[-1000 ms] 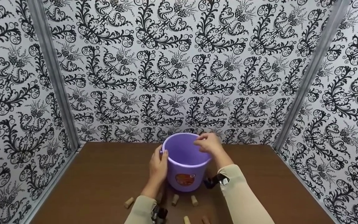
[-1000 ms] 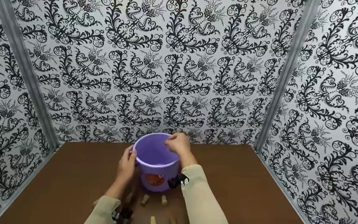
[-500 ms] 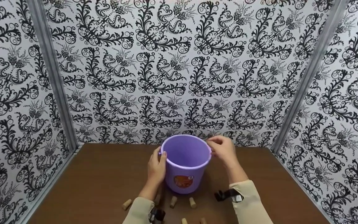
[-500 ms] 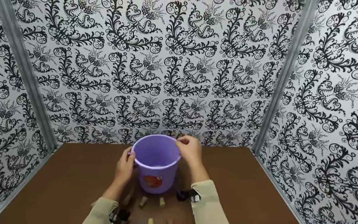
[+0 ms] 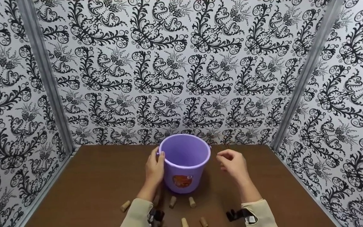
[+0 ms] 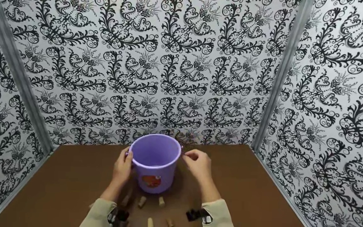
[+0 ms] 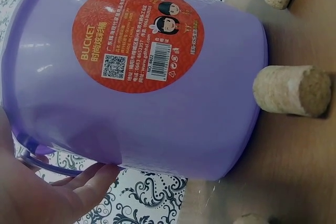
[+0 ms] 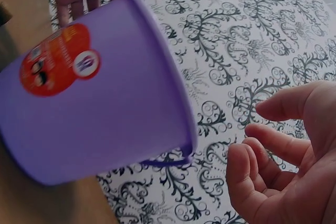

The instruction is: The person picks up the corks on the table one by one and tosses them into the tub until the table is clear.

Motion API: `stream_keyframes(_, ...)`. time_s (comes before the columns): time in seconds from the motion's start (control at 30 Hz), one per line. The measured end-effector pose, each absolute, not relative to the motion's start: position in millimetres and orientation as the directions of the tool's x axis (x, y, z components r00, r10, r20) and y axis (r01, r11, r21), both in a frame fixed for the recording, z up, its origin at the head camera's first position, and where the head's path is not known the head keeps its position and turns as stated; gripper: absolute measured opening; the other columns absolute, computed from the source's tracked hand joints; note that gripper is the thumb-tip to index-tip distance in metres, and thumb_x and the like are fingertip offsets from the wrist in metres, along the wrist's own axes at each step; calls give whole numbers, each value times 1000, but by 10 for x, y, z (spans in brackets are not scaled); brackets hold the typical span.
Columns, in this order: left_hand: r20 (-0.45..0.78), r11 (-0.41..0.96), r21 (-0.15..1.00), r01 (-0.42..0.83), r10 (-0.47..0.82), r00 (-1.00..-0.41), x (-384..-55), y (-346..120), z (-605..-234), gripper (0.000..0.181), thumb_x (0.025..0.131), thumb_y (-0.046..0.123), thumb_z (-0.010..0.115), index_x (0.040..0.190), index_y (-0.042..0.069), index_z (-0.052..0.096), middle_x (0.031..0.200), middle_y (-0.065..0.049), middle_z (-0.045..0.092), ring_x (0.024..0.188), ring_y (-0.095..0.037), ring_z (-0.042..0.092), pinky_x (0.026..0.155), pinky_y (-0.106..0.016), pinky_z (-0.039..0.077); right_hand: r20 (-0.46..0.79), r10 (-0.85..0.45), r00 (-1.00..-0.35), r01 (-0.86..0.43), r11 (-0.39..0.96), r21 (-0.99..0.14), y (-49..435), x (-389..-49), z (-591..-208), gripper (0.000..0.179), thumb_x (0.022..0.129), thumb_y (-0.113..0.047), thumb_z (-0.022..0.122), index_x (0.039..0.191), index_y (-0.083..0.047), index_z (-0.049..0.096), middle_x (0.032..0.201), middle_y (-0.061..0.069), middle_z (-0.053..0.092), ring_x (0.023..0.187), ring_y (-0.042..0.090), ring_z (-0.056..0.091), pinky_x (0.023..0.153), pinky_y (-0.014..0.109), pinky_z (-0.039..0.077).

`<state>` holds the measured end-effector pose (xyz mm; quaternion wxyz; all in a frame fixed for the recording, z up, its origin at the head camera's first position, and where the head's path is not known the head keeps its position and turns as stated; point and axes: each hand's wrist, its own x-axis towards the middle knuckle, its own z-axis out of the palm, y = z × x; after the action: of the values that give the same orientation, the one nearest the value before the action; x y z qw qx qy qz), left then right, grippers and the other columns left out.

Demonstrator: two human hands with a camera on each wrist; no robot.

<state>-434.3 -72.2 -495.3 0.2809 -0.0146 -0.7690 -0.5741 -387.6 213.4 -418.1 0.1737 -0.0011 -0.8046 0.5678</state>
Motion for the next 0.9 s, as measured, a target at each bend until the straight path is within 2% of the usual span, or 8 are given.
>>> stream_keyframes(0.2, 450, 341, 874, 346, -298, -842, -4374, -753, -4941, 44, 109, 26, 57, 145, 1, 60, 142, -30, 63, 133, -51, 59, 115, -65, 44, 307, 141, -941, -212, 459, -863, 2178, -3789, -4306, 7, 91, -9, 80, 97, -5, 80, 77, 3, 65, 63, 17, 65, 57, 26, 59)
stream_keyframes(0.5, 456, 313, 875, 369, -275, -846, -4380, -721, -4974, 42, 109, 26, 56, 145, 3, 60, 141, -28, 65, 133, -48, 59, 116, -63, 44, 324, 118, -939, -211, 546, -811, 2277, -3687, -4572, 6, 88, -10, 81, 93, -10, 79, 79, 1, 68, 64, 10, 62, 56, 23, 57)
stream_keyframes(0.73, 454, 325, 874, 362, -279, -846, -4366, -722, -4981, 42, 110, 25, 56, 145, 3, 60, 141, -29, 64, 132, -49, 60, 116, -64, 44, 300, 70, -951, -209, 569, -795, 2295, -3625, -4776, 8, 87, -11, 83, 93, -11, 78, 79, 1, 68, 57, 9, 60, 53, 24, 55)
stream_keyframes(0.9, 463, 329, 868, 371, -269, -844, -4365, -746, -4976, 42, 110, 26, 55, 145, 2, 60, 141, -29, 64, 133, -49, 60, 116, -64, 44, 308, 57, -950, -220, 581, -784, 2294, -3658, -4859, 8, 86, -10, 82, 92, -11, 77, 79, 1, 68, 57, 9, 60, 54, 23, 54)
